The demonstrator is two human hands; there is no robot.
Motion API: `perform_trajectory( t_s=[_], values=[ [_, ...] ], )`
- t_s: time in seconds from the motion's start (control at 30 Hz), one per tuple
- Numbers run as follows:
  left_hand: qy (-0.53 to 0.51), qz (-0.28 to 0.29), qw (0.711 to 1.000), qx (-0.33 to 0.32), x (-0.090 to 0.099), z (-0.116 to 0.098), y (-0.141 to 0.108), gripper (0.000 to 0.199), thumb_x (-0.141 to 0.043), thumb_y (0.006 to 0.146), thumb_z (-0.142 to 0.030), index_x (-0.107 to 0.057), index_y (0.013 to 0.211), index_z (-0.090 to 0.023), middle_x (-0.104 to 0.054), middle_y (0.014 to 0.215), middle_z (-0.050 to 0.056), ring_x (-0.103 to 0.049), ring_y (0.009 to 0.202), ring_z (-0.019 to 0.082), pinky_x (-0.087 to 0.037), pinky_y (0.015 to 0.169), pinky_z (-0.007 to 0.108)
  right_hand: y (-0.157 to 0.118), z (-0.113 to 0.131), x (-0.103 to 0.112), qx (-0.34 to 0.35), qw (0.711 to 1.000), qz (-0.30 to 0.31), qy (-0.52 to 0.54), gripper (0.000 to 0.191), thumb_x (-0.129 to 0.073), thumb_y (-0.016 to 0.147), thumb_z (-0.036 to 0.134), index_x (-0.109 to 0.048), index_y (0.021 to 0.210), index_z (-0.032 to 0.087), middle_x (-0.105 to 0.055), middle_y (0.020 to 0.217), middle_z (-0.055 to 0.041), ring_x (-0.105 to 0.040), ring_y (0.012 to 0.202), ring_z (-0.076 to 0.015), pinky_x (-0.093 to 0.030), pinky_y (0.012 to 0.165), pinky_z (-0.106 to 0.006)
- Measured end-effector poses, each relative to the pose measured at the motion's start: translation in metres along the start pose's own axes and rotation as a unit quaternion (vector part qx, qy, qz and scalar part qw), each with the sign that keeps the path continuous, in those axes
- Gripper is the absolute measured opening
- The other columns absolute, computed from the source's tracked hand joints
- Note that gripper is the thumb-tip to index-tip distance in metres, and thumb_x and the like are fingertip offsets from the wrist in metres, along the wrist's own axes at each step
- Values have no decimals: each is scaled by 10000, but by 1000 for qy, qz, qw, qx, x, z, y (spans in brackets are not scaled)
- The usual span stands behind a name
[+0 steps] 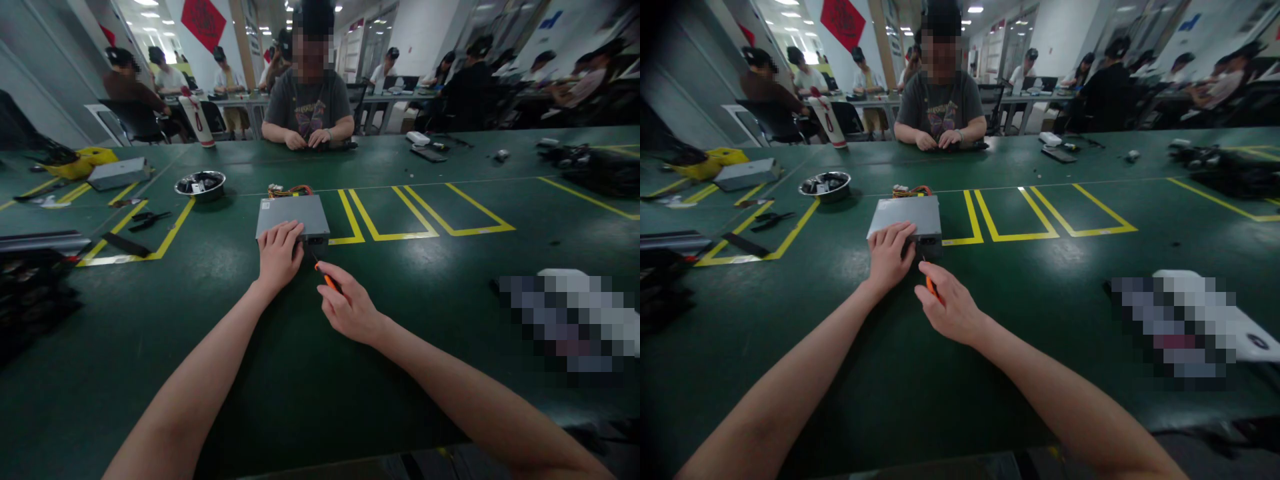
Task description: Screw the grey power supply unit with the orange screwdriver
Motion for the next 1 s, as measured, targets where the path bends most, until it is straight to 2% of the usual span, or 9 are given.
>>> perform_trajectory(
  t_s=[0.07, 0.17, 0.27, 0.37, 0.53, 0.67, 0.8, 0.9, 1.0],
  values=[
    [1, 5, 1000, -1, 0, 0, 0, 354, -431, 856, -234, -474, 1207, -253, -522, 1263, 31, -418, 1182, 213, -250, 980, 394, 1, -3, 3, -11, 1000, -10, -4, 232, -553, 780, 180, -448, 987, 169, -452, 1177, -147, -422, 1151, -269, -484, 840, -440],
    [0, 7, 1000, 2, 0, 0, 0, 362, -439, 852, -230, -471, 1212, -255, -513, 1273, 32, -408, 1190, 216, -247, 987, 399, -1, -5, 0, -17, 1000, 9, -11, 205, -543, 788, 152, -466, 974, 188, -522, 1070, -106, -469, 1077, -226, -506, 787, -392],
    [-3, 8, 1000, 4, 0, 0, 0, 368, -438, 853, -230, -466, 1219, -255, -509, 1277, 35, -403, 1194, 217, -247, 988, 400, -3, 2, -2, 6, 1000, 23, 9, 262, -497, 781, 62, -450, 1015, 170, -494, 1134, -122, -461, 1115, -210, -509, 810, -359],
    [-3, 11, 1000, 5, -1, 0, 0, 372, -440, 852, -235, -463, 1223, -257, -507, 1278, 35, -403, 1193, 221, -246, 989, 405, -3, 8, -3, 30, 999, 24, 15, 220, -478, 780, 46, -459, 972, 152, -442, 1187, -140, -433, 1163, -219, -502, 849, -359],
    [3, 10, 1000, 3, -1, 0, 0, 363, -436, 855, -240, -466, 1216, -254, -512, 1274, 32, -412, 1182, 217, -246, 989, 402, -1, -1, -2, -6, 1000, 19, -12, 168, -525, 793, 145, -478, 944, 201, -463, 1153, -95, -414, 1167, -255, -489, 850, -437],
    [2, 10, 1000, 2, -1, 0, 0, 369, -435, 852, -233, -462, 1220, -252, -510, 1274, 33, -406, 1189, 218, -252, 986, 399, -4, 0, -4, 3, 1000, 25, -4, 293, -485, 784, 64, -454, 1050, 182, -441, 1178, -114, -447, 1133, -219, -507, 831, -363],
    [1, 13, 1000, 2, -1, 0, 0, 379, -443, 847, -227, -458, 1224, -257, -509, 1277, 32, -403, 1192, 222, -252, 984, 404, -3, 4, -5, 15, 999, 23, 31, 267, -464, 776, 46, -433, 1023, 143, -418, 1226, -153, -437, 1165, -223, -506, 838, -344],
    [3, 8, 1000, 4, 0, 0, 0, 367, -438, 852, -228, -465, 1216, -256, -514, 1272, 28, -409, 1185, 219, -252, 982, 401, -1, 0, -2, -10, 999, 12, 30, 207, -525, 782, 133, -441, 969, 159, -445, 1175, -146, -423, 1169, -260, -496, 838, -404],
    [1, 7, 1000, 3, 0, 0, 0, 365, -435, 854, -229, -464, 1216, -258, -516, 1269, 26, -410, 1185, 215, -252, 982, 399, -1, -3, -2, -25, 999, 18, 16, 203, -538, 793, 171, -460, 980, 185, -505, 1076, -106, -453, 1119, -243, -501, 809, -406]
  ],
)
Point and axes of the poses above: each hand's wrist, its own y-axis towards the middle knuckle, its own x-axis out of the back of the hand, z = x × y, the point moved 10 cm from there along y, towards the middle knuckle
